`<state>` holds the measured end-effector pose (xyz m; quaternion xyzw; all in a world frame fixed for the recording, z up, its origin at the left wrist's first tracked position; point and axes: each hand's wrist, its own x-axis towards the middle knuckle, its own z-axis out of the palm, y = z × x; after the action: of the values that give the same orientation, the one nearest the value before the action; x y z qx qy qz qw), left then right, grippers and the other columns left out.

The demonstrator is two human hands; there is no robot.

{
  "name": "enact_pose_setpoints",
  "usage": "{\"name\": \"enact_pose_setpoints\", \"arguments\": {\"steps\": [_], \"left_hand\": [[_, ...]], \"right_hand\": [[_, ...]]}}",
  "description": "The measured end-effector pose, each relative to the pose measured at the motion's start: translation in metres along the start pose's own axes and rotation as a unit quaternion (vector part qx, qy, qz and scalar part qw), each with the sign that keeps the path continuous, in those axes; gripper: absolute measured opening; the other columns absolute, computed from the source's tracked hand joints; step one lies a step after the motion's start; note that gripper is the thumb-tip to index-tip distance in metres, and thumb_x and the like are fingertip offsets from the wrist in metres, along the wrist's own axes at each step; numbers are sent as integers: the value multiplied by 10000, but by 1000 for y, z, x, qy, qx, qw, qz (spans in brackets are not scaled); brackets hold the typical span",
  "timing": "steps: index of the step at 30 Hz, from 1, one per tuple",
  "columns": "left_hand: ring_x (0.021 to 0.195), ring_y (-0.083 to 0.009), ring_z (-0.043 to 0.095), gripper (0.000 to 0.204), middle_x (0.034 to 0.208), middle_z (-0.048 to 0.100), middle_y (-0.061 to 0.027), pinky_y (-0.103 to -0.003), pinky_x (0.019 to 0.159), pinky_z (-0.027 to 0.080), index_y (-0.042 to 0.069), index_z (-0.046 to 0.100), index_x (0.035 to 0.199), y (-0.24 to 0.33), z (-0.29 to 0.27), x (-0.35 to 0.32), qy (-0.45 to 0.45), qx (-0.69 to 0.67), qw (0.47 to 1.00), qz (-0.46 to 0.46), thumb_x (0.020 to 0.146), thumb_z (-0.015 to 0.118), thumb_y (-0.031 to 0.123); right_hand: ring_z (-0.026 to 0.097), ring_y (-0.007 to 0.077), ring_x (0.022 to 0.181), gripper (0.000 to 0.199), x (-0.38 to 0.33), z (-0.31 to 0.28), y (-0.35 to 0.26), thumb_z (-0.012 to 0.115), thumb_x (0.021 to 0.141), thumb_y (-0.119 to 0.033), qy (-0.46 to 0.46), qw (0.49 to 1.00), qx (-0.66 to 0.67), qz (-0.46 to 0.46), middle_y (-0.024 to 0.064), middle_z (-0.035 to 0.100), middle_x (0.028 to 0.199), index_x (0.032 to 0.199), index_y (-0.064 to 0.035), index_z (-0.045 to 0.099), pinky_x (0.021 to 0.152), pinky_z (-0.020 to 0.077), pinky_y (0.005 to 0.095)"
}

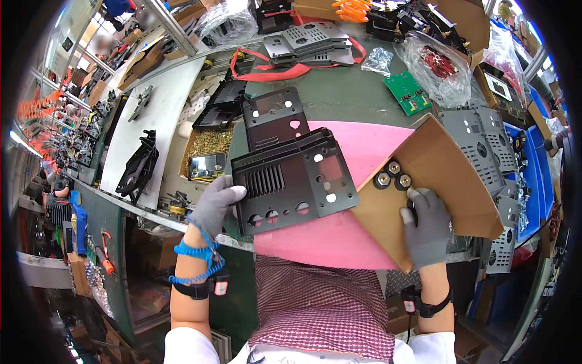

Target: Assemble electrical components onto metal device panels and organize finished units in a warehouse.

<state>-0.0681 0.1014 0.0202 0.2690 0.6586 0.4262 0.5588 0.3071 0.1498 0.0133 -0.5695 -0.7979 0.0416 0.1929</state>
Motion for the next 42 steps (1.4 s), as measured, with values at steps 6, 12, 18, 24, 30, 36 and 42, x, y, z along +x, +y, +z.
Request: {"name": "enact_pose_setpoints", "arguments": {"steps": [6,12,18,24,30,36,42], "left_hand": [[660,-127,585,339,902,603,-81,-252,618,493,-37,510,1143,-7,18,5,30,-61,995,75,865,565,150],[867,-279,593,452,1042,592,-159,-354,777,485,-5,513,1195,17,35,3,301,358,839,279,847,646,251],[964,-293,548,376,980,601,-81,-402,852,439,91,660,1075,-3,80,-19,157,547,667,480,713,717,176],[753,-224,515,231,787,549,-18,-353,724,424,114,706,952,-21,61,-53,208,491,664,524,726,661,95],[719,-132,473,185,803,503,45,-279,703,404,183,709,857,-81,37,-134,113,550,643,521,673,727,190],[730,-181,503,246,810,532,6,-335,699,408,155,706,890,-104,38,-131,114,534,672,499,663,620,190],[793,-233,555,299,898,594,-39,-356,736,437,68,694,919,-81,52,-107,129,453,761,446,743,691,310]], "right_hand": [[538,326,1005,341,-8,0,1,600,781,-82,-19,1000,-24,2,113,568,1090,1121,-65,578,893,424,428],[551,316,1016,388,-11,-5,7,584,774,-28,-54,998,-5,19,98,581,1113,1157,-87,576,905,437,399],[578,156,954,460,-20,-22,-13,630,873,-209,-23,880,462,103,101,585,1179,1257,16,512,849,469,301],[614,205,930,543,-33,-21,-40,710,808,-286,-234,538,792,169,196,588,1153,1235,3,537,842,495,326],[637,277,874,538,-39,-8,-56,693,808,-239,-290,441,840,123,203,590,1108,1258,3,524,772,523,379],[606,301,1012,540,-33,11,-84,634,835,-162,-371,360,838,174,188,543,1187,1313,0,442,857,512,390],[607,325,1016,548,-37,22,-108,680,795,-98,-357,358,838,204,206,521,1219,1280,12,450,871,515,431]]}}
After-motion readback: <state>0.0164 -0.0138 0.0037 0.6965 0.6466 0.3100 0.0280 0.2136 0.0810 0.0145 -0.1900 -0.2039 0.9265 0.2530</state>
